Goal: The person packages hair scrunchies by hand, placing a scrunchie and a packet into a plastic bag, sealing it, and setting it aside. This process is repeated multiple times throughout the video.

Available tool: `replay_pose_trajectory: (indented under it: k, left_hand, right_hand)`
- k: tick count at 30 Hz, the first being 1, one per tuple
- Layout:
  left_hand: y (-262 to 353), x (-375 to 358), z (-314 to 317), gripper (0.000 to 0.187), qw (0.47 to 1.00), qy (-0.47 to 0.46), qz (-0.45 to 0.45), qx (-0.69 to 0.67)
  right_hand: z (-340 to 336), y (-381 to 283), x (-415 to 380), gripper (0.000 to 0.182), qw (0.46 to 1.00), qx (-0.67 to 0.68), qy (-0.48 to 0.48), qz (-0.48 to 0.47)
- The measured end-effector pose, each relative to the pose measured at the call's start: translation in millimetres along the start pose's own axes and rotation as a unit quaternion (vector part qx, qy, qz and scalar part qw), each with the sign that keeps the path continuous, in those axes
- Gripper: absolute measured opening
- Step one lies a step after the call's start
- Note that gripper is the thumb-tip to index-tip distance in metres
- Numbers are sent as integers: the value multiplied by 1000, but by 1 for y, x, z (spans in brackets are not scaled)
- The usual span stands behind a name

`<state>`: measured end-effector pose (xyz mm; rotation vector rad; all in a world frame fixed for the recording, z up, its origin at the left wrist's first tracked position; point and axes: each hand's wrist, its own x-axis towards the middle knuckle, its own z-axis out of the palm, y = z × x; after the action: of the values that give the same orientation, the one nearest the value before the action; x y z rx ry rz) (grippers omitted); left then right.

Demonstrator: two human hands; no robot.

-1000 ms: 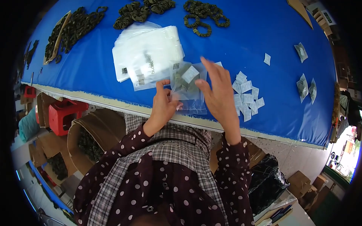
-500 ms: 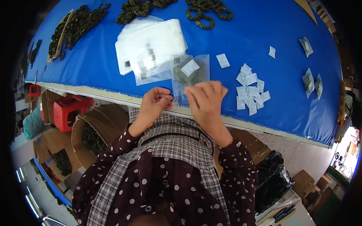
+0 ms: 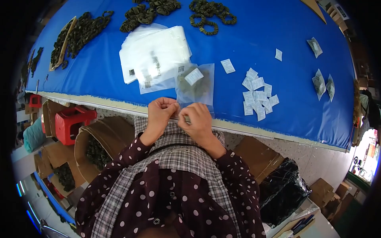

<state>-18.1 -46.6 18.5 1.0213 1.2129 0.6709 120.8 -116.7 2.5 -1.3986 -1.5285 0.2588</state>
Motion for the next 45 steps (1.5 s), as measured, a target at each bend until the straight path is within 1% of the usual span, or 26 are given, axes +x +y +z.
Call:
replay_pose_trajectory:
  k: [1, 2, 3, 4, 5, 6, 7, 8, 9, 10, 11, 12, 13, 15, 16, 17, 19, 20, 21, 25, 26, 28, 30, 36, 40, 45]
  left_hand:
    - [1, -1, 0, 11, 1000, -2, 2, -2]
    - [2, -2, -1, 10, 1000, -1, -3, -21]
    - [3, -3, -2, 10, 999, -1, -11, -40]
    - [3, -5, -2, 9, 998, -4, -19, -59]
    - [4, -5, -3, 9, 996, -7, -27, -79]
    - [4, -6, -4, 9, 996, -15, -28, -79]
    - [5, -7, -6, 10, 998, -28, -20, -56]
    - [5, -8, -9, 11, 999, -39, -13, -33]
    - [4, -11, -13, 13, 999, -50, -8, -8]
    - [3, -13, -15, 15, 998, -59, -2, 14]
    - [5, -10, -17, 15, 998, -59, -1, 11]
    - [6, -8, -17, 17, 988, -57, 111, 95]
    - [8, -7, -20, 19, 957, -56, 220, 181]
    - [11, -5, -24, 23, 838, -58, 423, 341]
    - [11, 0, -24, 23, 837, -58, 425, 341]
    - [9, 5, -24, 23, 809, -70, 455, 364]
    - [5, 14, -25, 25, 749, -96, 512, 409]
    - [4, 17, -25, 26, 717, -109, 538, 430]
    - [3, 20, -25, 26, 717, -108, 537, 431]
    - [3, 28, -21, 23, 762, -109, 525, 362]
    - [9, 33, -17, 23, 762, -107, 525, 363]
    - [31, 52, -2, 21, 804, -54, 522, 279]
    - [50, 65, 8, 20, 835, -2, 516, 189]
    - [57, 69, 5, 14, 821, 0, 526, 220]
    - [20, 23, -13, 7, 894, -44, 343, 286]
    - [7, 4, -10, 6, 942, -35, 257, 213]
  right_hand:
    - [-18, -14, 2, 15, 987, 105, 17, 124]
    - [-40, -17, 2, 11, 961, 153, 55, 222]
    - [-69, -18, 3, 12, 914, 249, 124, 296]
    - [-104, -13, 0, 14, 846, 338, 192, 365]
    - [-150, 1, -13, 13, 867, 295, 200, 349]
    - [-200, 20, -36, 7, 865, 281, 278, 308]
    - [-271, 42, -81, 3, 864, 230, 288, 342]
    - [-304, -4, -80, 8, 876, 41, 199, 436]
    - [-329, -44, -75, 14, 840, -150, 99, 512]
    - [-328, -44, -76, 14, 838, -154, 98, 514]
    - [-322, -35, -75, 13, 854, -191, 94, 475]
    - [-313, -24, -74, 12, 867, -228, 88, 435]
    - [-299, -13, -76, 11, 876, -261, 83, 397]
    - [-264, 1, -77, 12, 885, -326, 75, 324]
    - [-217, 3, -54, 19, 937, -244, 29, 249]
    - [-179, 7, -36, 26, 972, -183, 3, 145]
    - [-131, 19, -15, 27, 988, -122, -81, 46]
    - [-121, 27, -11, 31, 979, -151, -134, -15]
    - [-116, 34, -9, 31, 979, -150, -135, -16]
    - [-102, 54, -2, 22, 985, 14, -169, 29]
    - [-100, 54, 5, 22, 985, 15, -170, 27]
    - [-96, 47, 29, 15, 981, 141, -79, 106]
    - [-95, 40, 48, 8, 948, 261, 14, 179]
    - [-92, 39, 61, 3, 970, 205, 8, 127]
    - [-82, 33, 11, 2, 943, 202, -49, 259]
    - [-74, 20, -2, 3, 902, 241, -14, 359]
